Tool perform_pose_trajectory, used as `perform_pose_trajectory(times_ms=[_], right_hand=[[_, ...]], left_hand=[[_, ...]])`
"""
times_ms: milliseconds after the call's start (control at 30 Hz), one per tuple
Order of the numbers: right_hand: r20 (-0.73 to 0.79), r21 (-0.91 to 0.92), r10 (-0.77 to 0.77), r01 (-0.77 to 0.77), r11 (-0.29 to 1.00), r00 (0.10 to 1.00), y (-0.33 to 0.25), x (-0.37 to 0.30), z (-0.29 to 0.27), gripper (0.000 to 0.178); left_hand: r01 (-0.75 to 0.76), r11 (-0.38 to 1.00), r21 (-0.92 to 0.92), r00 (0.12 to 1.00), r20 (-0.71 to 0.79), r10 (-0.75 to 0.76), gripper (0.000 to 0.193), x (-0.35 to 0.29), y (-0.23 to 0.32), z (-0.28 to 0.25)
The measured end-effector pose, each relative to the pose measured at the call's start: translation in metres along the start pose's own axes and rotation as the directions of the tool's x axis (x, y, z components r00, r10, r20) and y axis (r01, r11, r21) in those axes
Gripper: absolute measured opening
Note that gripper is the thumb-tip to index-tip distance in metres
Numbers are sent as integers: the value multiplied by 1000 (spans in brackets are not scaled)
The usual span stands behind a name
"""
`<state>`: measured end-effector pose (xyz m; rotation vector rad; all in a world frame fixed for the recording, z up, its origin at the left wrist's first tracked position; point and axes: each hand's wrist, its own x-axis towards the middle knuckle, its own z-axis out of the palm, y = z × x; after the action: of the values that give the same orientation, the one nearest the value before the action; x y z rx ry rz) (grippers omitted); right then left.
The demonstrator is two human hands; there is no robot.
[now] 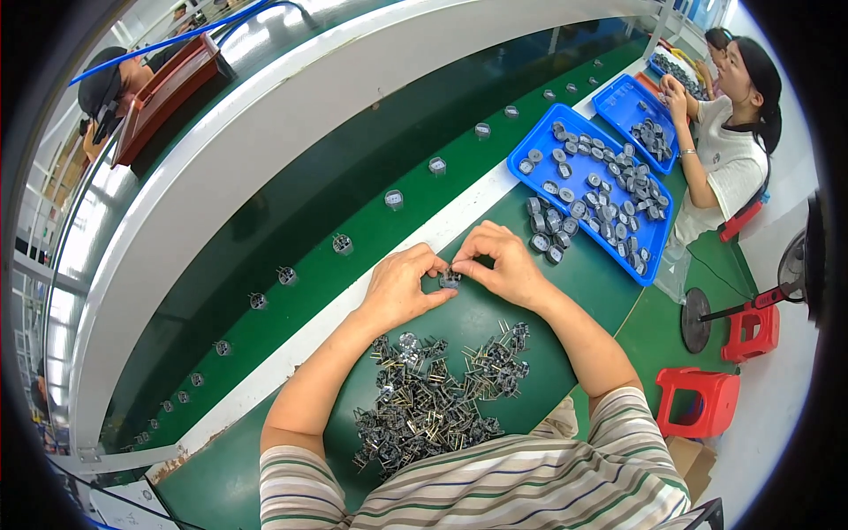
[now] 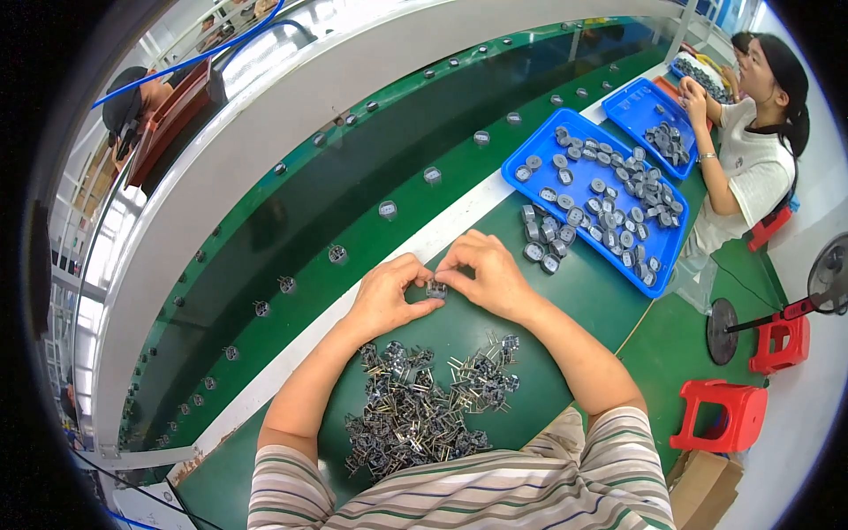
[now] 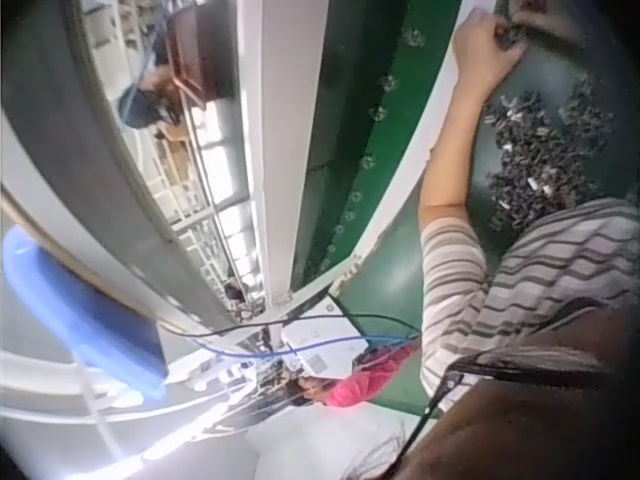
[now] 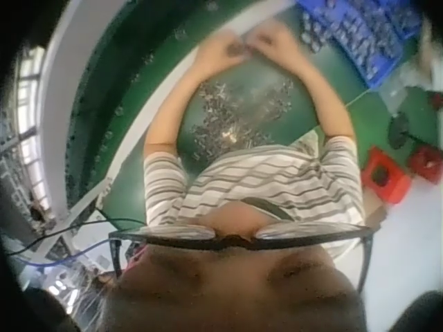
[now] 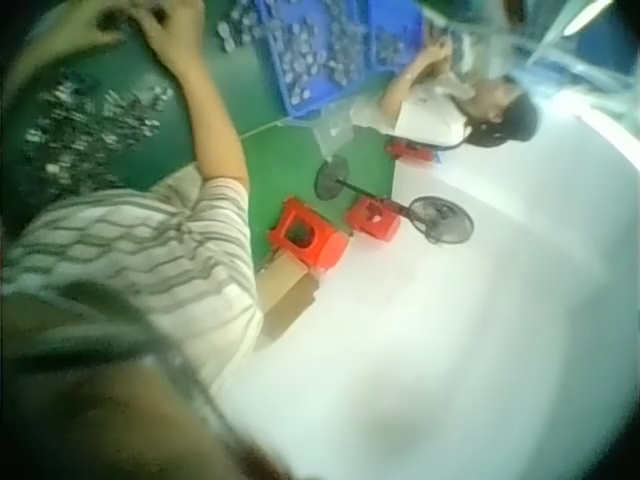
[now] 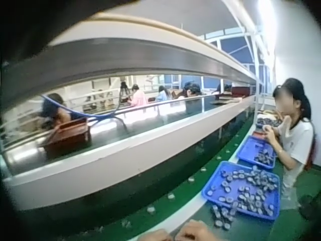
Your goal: The person assembles small electronic components by hand, inserting metal pins into plastic housings at an industrial workstation.
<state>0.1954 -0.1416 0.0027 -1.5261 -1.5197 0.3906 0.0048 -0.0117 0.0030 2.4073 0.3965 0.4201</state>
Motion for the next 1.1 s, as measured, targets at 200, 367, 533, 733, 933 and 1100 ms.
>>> perform_pose_trajectory(times_ms=[200,367,533,733,933,1100], right_hand=[[87,-222,-112,129,966,990,-8,0,3,9],[87,-395,-262,275,876,961,-15,0,6,13],[89,-418,-225,241,876,970,-16,-3,10,17],[104,-214,21,1,977,994,-18,-7,4,16],[509,164,-227,165,972,830,-36,-15,16,21],[689,153,-215,150,977,693,-36,-13,14,18]], left_hand=[[11,1000,-18,1000,1,-11,36,0,1,-1],[17,1000,-19,1000,2,-17,36,-1,0,0],[28,1000,-10,1000,12,-28,37,-1,0,0],[35,996,-87,998,-55,-40,31,3,-8,-13],[317,886,339,917,-347,-195,28,0,-46,-58],[429,748,506,895,-350,-277,35,-8,-58,-66]])
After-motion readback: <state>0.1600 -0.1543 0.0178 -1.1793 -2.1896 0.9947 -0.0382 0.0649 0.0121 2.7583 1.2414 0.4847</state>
